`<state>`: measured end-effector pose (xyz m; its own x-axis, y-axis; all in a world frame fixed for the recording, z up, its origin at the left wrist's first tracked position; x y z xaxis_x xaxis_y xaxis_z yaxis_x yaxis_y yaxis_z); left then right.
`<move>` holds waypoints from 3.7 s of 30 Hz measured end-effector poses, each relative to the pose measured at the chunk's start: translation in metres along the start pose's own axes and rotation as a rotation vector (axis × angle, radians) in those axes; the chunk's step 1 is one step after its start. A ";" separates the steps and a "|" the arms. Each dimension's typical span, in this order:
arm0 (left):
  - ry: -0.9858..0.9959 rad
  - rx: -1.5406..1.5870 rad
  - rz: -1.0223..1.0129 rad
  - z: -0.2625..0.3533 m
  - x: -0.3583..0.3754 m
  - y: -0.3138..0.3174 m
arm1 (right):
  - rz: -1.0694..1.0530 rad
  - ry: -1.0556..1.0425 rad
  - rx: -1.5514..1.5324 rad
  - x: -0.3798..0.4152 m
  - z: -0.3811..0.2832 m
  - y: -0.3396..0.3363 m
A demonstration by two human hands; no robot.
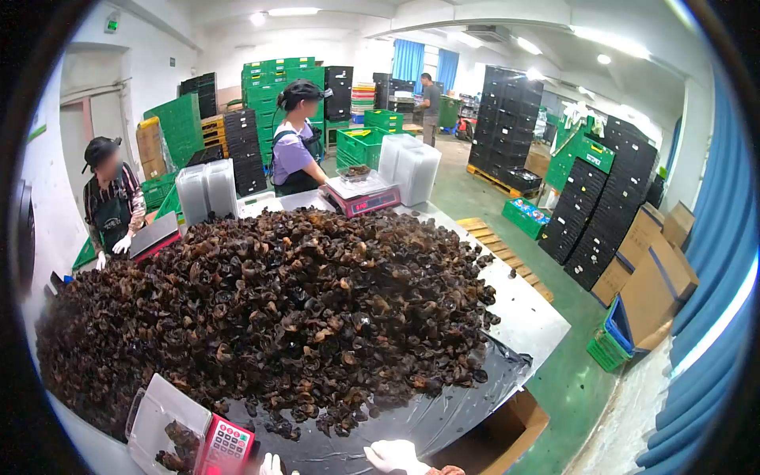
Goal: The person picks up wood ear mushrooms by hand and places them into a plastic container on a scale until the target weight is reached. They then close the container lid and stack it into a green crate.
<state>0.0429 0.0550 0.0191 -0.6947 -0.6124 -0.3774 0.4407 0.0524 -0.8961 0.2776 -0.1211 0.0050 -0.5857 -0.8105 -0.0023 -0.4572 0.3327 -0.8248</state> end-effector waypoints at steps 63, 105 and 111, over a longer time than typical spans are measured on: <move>-0.389 0.629 0.065 -0.034 0.015 0.003 | -0.179 -0.537 -0.062 -0.017 -0.113 0.057; -0.277 0.406 -0.046 -0.017 0.004 0.001 | -0.243 -0.652 -0.317 0.008 -0.105 0.037; -0.277 0.419 -0.044 -0.018 0.004 0.002 | 0.058 -0.557 -0.178 -0.048 -0.119 0.017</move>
<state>0.0308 0.0675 0.0118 -0.5655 -0.7965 -0.2141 0.6445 -0.2647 -0.7173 0.2176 -0.0191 0.0583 -0.1948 -0.9039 -0.3808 -0.5685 0.4204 -0.7071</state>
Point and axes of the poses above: each hand's wrist, its own x-axis away from the middle knuckle, its own y-axis out of the palm, z = x × y, the point moved 8 cm from there along -x, towards the middle knuckle, and after that the axes turned 8 degrees about -x, right-handed, at the moved point
